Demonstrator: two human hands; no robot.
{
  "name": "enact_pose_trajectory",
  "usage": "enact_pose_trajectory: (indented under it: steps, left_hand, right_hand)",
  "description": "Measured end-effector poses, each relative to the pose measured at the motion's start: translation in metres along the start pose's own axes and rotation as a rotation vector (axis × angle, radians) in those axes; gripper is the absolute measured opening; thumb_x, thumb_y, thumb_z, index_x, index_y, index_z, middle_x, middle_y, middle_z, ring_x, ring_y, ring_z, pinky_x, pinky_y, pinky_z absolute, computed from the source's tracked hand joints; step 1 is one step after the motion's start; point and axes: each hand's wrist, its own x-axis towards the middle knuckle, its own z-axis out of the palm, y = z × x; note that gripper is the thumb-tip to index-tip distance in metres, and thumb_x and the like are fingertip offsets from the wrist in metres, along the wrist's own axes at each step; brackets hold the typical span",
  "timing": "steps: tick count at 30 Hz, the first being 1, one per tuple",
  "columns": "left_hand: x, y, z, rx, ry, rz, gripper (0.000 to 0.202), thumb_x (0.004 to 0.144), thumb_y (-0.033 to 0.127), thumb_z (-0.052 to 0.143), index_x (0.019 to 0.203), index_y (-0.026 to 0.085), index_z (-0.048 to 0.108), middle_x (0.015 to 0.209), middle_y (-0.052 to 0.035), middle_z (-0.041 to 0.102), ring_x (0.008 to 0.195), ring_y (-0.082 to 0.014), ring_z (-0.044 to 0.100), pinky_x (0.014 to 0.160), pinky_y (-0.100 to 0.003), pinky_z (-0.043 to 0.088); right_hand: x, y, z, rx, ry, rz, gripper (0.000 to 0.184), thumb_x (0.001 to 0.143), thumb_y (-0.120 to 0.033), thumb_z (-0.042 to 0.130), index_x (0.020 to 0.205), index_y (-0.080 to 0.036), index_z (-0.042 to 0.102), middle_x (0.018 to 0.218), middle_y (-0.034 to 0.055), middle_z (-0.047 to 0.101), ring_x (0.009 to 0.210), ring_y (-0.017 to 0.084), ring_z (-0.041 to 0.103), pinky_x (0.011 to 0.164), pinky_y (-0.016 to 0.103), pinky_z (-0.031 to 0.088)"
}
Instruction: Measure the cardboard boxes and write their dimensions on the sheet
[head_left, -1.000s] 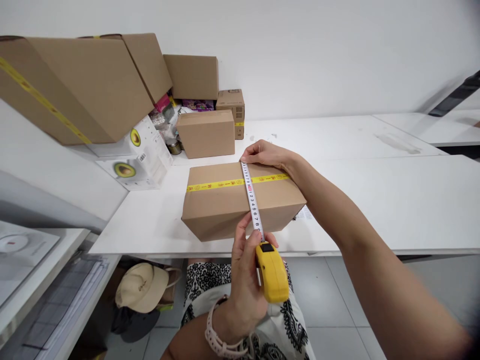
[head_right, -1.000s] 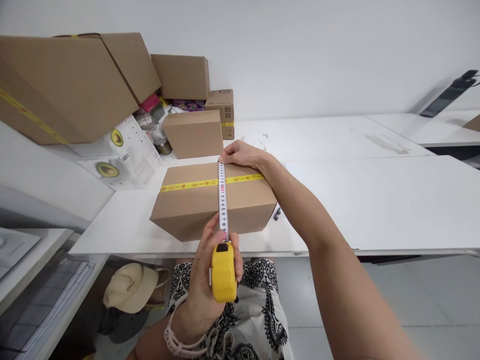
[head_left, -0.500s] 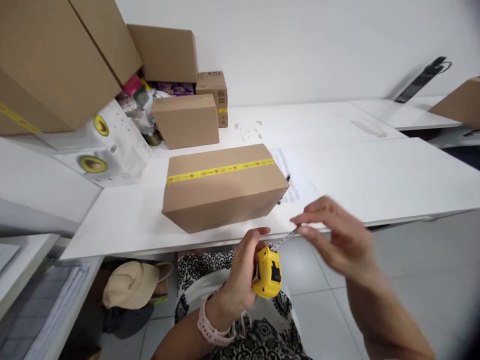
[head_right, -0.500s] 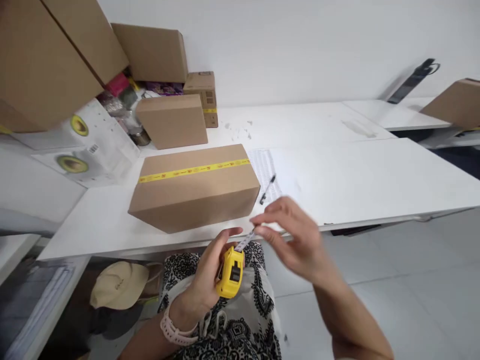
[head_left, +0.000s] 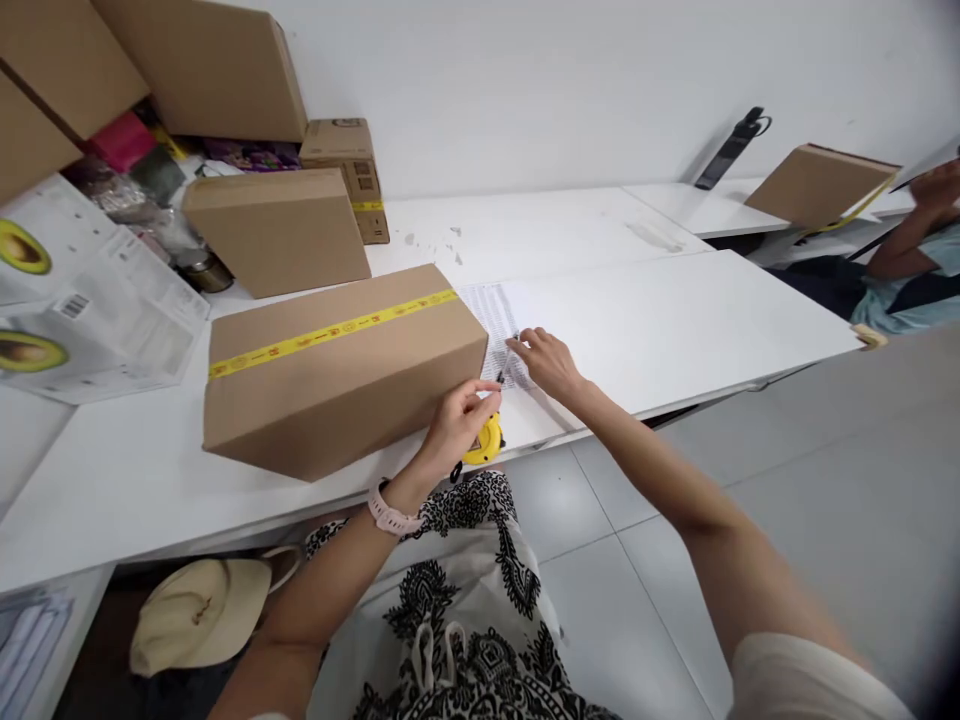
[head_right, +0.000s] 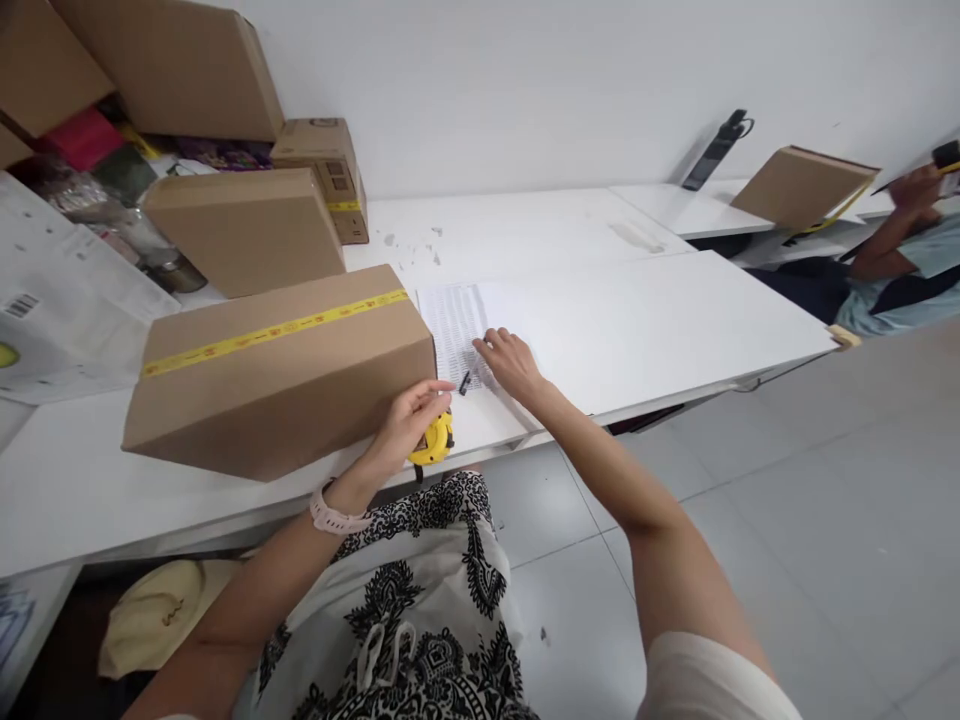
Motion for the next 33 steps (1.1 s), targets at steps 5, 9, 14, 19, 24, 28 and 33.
enact_pose_trajectory:
  steps: [5,9,14,19,24,28,33]
  left_hand:
    - [0.041,-0.006,-0.034,0.218,0.191,0.052,0.039,0.076,0.045,0.068,0.102,0.017,0.064,0.059,0.0053,0.055,0.048,-0.0103,0.047,0.048,-0.023,0.035]
    - [0.058,-0.006,-0.055,0.66,0.269,0.132,0.029,0.08,0.044,0.063,0.094,0.018,0.069,0.058,0.004,0.057,0.056,-0.015,0.055,0.057,-0.026,0.038]
    - [0.075,-0.004,-0.056,1.015,0.214,0.11,0.023,0.085,0.037,0.059,0.093,0.021,0.071,0.068,-0.0013,0.069,0.07,-0.0212,0.064,0.069,-0.031,0.043]
    - [0.084,-0.007,-0.048,1.175,0.235,0.192,0.022,0.089,0.034,0.057,0.1,0.021,0.071,0.085,-0.0061,0.074,0.085,-0.0269,0.067,0.076,-0.037,0.048]
    - [0.072,-0.017,-0.01,1.295,0.056,0.688,0.029,0.094,0.023,0.05,0.112,0.009,0.067,0.113,-0.0171,0.071,0.11,-0.0301,0.06,0.098,-0.044,0.048]
    - [0.054,-0.034,0.031,1.349,-0.33,0.789,0.051,0.096,0.035,0.051,0.132,0.0,0.056,0.139,-0.0222,0.059,0.132,-0.0327,0.05,0.113,-0.045,0.04]
    - [0.051,-0.05,0.043,1.477,-0.485,0.718,0.073,0.093,0.047,0.053,0.143,-0.004,0.041,0.151,-0.0286,0.045,0.141,-0.0381,0.04,0.117,-0.051,0.033]
  right_hand:
    - [0.03,0.005,0.012,-0.136,-0.146,-0.307,0.025,0.091,-0.002,0.046,0.099,-0.009,0.068,0.098,0.0189,0.067,0.096,0.028,0.054,0.076,0.037,0.036]
    - [0.024,0.024,0.014,-0.029,-0.044,-0.223,0.021,0.09,-0.004,0.046,0.094,-0.012,0.065,0.085,0.0146,0.068,0.08,0.025,0.054,0.07,0.036,0.035]
    - [-0.018,0.026,0.007,0.585,0.39,0.451,0.006,0.091,-0.023,0.05,0.091,-0.02,0.055,0.067,0.0025,0.06,0.062,0.02,0.053,0.06,0.033,0.037]
    - [-0.05,0.005,0.01,1.389,0.421,0.679,0.021,0.091,-0.042,0.057,0.091,-0.021,0.058,0.074,0.0019,0.064,0.068,0.017,0.061,0.07,0.035,0.05]
    - [-0.056,0.002,0.021,1.413,0.396,0.697,0.03,0.078,-0.044,0.075,0.089,-0.022,0.059,0.077,-0.0009,0.058,0.071,0.014,0.054,0.069,0.031,0.046]
    - [-0.056,0.002,0.019,1.312,0.363,0.705,0.021,0.084,-0.038,0.067,0.086,-0.022,0.054,0.074,-0.0038,0.052,0.066,0.013,0.047,0.065,0.029,0.04]
    - [-0.055,-0.003,0.017,1.368,0.29,0.668,0.021,0.086,-0.04,0.063,0.089,-0.022,0.053,0.075,-0.0011,0.061,0.071,0.016,0.058,0.069,0.031,0.045]
